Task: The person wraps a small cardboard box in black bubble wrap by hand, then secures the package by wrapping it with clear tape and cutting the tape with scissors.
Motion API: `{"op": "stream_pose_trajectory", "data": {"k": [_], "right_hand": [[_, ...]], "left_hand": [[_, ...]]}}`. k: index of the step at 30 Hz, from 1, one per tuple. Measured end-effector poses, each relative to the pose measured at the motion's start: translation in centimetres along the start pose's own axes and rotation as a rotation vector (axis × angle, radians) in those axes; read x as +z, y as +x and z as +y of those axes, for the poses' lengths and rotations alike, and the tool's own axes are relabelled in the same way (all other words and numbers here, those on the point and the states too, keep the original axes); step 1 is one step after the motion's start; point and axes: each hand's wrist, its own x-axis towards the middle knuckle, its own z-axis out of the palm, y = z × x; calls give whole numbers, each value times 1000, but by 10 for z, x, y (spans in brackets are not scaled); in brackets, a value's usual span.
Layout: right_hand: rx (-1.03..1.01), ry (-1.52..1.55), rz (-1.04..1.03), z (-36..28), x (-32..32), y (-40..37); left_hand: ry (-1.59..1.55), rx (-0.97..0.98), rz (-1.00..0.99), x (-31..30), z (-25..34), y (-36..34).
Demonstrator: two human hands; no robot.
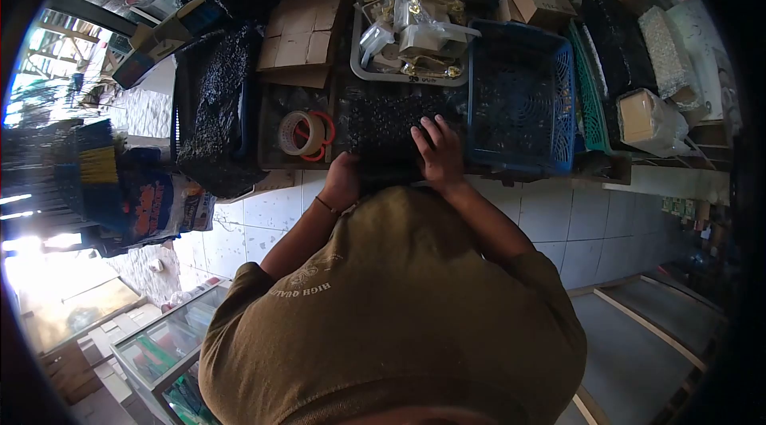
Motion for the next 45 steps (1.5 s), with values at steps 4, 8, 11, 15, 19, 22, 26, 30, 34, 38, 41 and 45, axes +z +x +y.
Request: {"op": "stream_pose_trajectory", "data": {"k": [4, 8, 11, 15, 19, 22, 26, 30, 34, 38, 41, 45], "right_hand": [[-11, 52, 14, 4, 0, -6], [-44, 102, -60, 7, -3, -18], [-47, 113, -86, 8, -2, -21], [-13, 135, -87, 7, -5, -19], [-8, 169, -85, 2, -10, -15], [1, 237, -35, -4, -17, -4], [158, 345, 22, -11, -19, 1], [350, 352, 172, -19, -11, 8], [564, 416, 186, -16, -3, 12], [736, 747, -14, -13, -12, 19], [860, 1140, -187, -5, -10, 17], [831, 1203, -169, 1, -4, 10]], "left_hand": [[68, 35, -130, 25, 7, -24], [158, 23, -153, 47, 7, -27], [205, 13, -65, 35, 9, -10], [522, 99, -136, 37, 18, -10], [421, -75, -125, 21, 23, -2], [521, -25, -135, 15, 23, 0], [353, -22, -56, 17, 22, 0], [419, 14, -86, 15, 25, -1], [421, 19, -107, 1, 31, 5], [529, 63, -107, 0, 35, 3], [496, 179, -222, -6, 32, 8], [504, 188, -235, -4, 35, 3]]}}
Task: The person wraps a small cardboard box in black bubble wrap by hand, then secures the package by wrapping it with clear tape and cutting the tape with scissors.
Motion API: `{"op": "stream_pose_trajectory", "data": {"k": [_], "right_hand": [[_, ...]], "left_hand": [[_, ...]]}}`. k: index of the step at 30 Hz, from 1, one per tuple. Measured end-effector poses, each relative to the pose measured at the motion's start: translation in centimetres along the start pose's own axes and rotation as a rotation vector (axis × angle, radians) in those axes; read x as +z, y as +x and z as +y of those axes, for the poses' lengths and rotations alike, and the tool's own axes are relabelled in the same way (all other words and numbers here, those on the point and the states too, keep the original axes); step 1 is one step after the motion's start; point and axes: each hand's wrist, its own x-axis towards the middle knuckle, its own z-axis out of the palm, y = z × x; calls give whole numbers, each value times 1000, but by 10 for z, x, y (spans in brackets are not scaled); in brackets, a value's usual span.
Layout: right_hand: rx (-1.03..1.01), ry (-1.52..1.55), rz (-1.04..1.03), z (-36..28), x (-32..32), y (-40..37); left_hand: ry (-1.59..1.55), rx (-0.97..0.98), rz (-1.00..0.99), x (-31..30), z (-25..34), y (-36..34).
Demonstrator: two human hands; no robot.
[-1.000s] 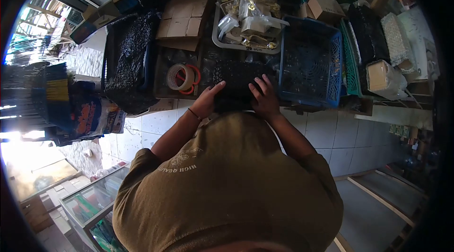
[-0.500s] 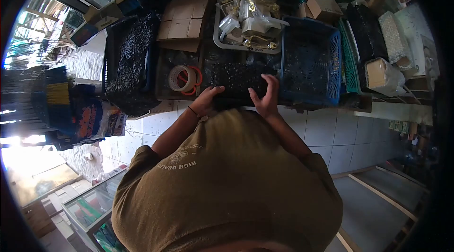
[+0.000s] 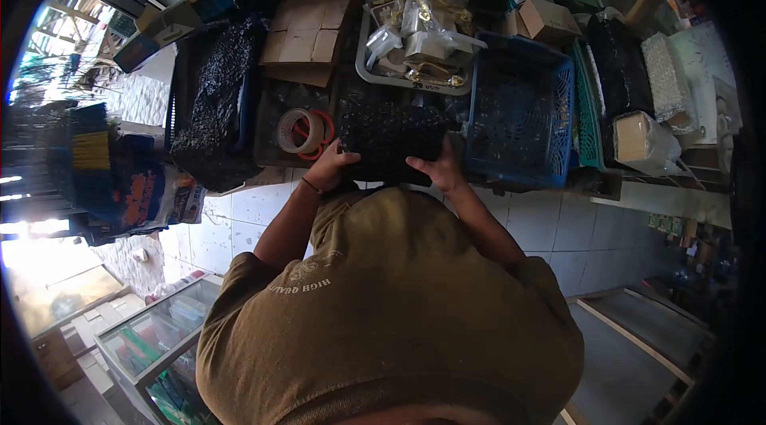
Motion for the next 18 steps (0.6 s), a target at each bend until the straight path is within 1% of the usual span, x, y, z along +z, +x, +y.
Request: {"op": "stream_pose_trajectory", "data": {"k": [1, 2, 4, 5, 7, 8, 10, 11, 13, 16, 17, 18], "right_hand": [[-19, 58, -15, 0, -1, -1], [-20, 51, -13, 0, -3, -2], [87, 132, 71, -7, -3, -6], [82, 129, 74, -11, -3, -7], [168, 235, 44, -17, -4, -9], [167, 235, 46, -16, -5, -9], [250, 247, 40, -15, -4, -6], [255, 249, 33, -14, -3, -5], [396, 569, -76, -19, -3, -5], [464, 581, -37, -27, 3, -6], [459, 578, -36, -22, 0, -4], [549, 646, -25, -16, 0, -2]], "left_hand": [[-15, 19, -26, 4, 5, -1], [-27, 41, -53, 6, 8, 1], [-53, 69, -74, 6, 10, 5], [-55, 70, -88, 6, 11, 7], [-57, 68, -106, 7, 9, 8], [-35, 60, -86, 5, 7, 9], [-13, 56, -58, 5, 9, 7], [-33, 69, -43, 5, 10, 6], [-62, 81, -22, 2, 11, 3], [-16, 61, -35, -2, 12, 6], [-17, 43, -18, -2, 11, 7], [-16, 23, -1, -3, 10, 9]]}}
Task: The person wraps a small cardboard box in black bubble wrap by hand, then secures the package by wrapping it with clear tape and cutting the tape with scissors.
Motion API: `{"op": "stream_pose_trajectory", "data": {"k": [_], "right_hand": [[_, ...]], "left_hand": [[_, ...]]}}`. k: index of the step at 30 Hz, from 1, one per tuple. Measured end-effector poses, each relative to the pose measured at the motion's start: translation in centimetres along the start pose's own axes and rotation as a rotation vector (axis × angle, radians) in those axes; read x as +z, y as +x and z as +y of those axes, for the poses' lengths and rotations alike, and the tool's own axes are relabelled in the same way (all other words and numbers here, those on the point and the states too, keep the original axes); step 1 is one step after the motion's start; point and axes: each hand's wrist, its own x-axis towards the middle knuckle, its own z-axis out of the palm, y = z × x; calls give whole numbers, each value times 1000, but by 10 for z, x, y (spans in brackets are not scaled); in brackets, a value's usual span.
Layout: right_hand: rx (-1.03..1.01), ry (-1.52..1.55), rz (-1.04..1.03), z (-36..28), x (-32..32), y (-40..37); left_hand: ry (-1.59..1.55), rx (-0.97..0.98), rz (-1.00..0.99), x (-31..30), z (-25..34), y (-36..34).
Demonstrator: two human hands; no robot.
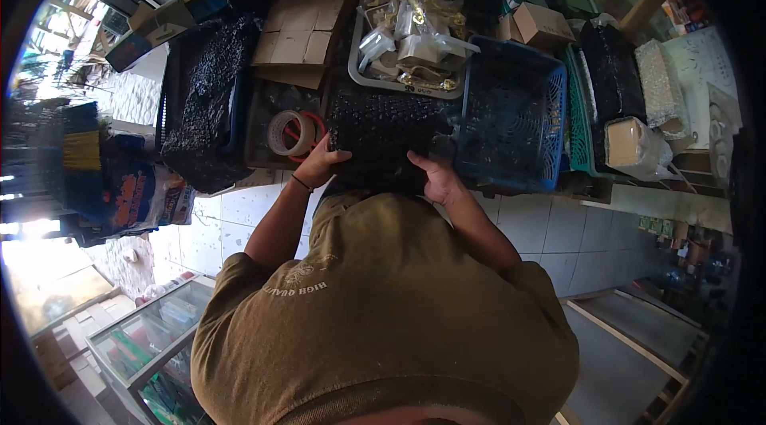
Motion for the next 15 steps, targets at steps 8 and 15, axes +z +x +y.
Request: {"op": "stream_pose_trajectory", "data": {"k": [8, 15], "right_hand": [[101, 148, 73, 21, -17, 12], [84, 105, 170, 35, -16, 15]], "left_hand": [[71, -37, 30, -8, -10, 6], [59, -2, 175, 4, -9, 6]]}}
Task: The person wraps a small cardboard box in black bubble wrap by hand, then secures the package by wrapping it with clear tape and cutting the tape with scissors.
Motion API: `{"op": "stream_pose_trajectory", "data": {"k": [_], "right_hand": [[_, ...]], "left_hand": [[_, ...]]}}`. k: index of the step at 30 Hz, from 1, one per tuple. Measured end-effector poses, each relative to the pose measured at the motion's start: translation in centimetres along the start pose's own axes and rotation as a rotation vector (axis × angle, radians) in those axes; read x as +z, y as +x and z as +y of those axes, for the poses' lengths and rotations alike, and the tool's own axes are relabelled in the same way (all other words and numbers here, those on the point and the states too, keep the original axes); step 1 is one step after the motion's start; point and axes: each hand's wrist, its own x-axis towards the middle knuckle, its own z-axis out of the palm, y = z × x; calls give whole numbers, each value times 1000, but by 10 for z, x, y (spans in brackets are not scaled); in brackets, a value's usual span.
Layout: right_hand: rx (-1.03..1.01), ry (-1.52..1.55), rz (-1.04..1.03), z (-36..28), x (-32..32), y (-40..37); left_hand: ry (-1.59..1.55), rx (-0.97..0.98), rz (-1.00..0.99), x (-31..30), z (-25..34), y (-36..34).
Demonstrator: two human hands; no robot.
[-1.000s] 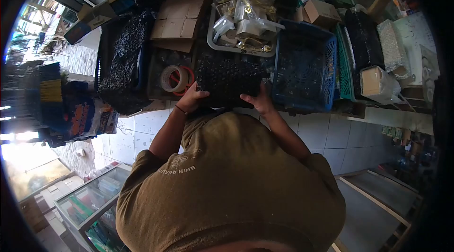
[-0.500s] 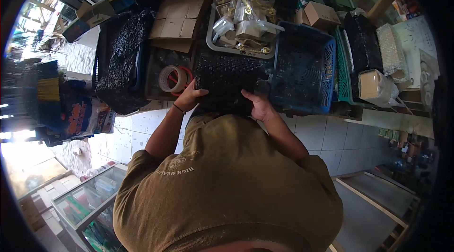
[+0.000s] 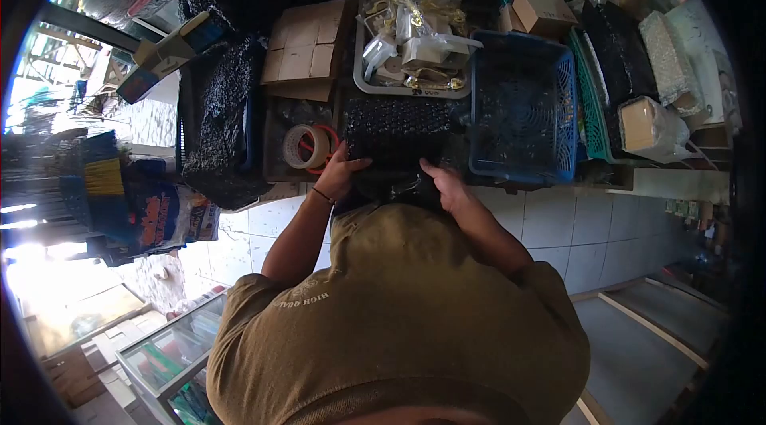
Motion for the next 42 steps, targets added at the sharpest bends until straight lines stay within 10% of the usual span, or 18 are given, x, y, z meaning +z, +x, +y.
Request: {"op": "stream_pose_trajectory", "data": {"k": [11, 30, 39, 42], "right_hand": [[-18, -183, 178, 9, 0, 3], [-292, -373, 269, 37, -1, 14], [-294, -371, 329, 42, -27, 39], [-281, -275, 409, 42, -28, 46]], "left_hand": [[-148, -229, 208, 26, 6, -16], [967, 8, 414, -11, -13, -7], [508, -114, 269, -27, -23, 15], [536, 266, 459, -11, -30, 14]]}}
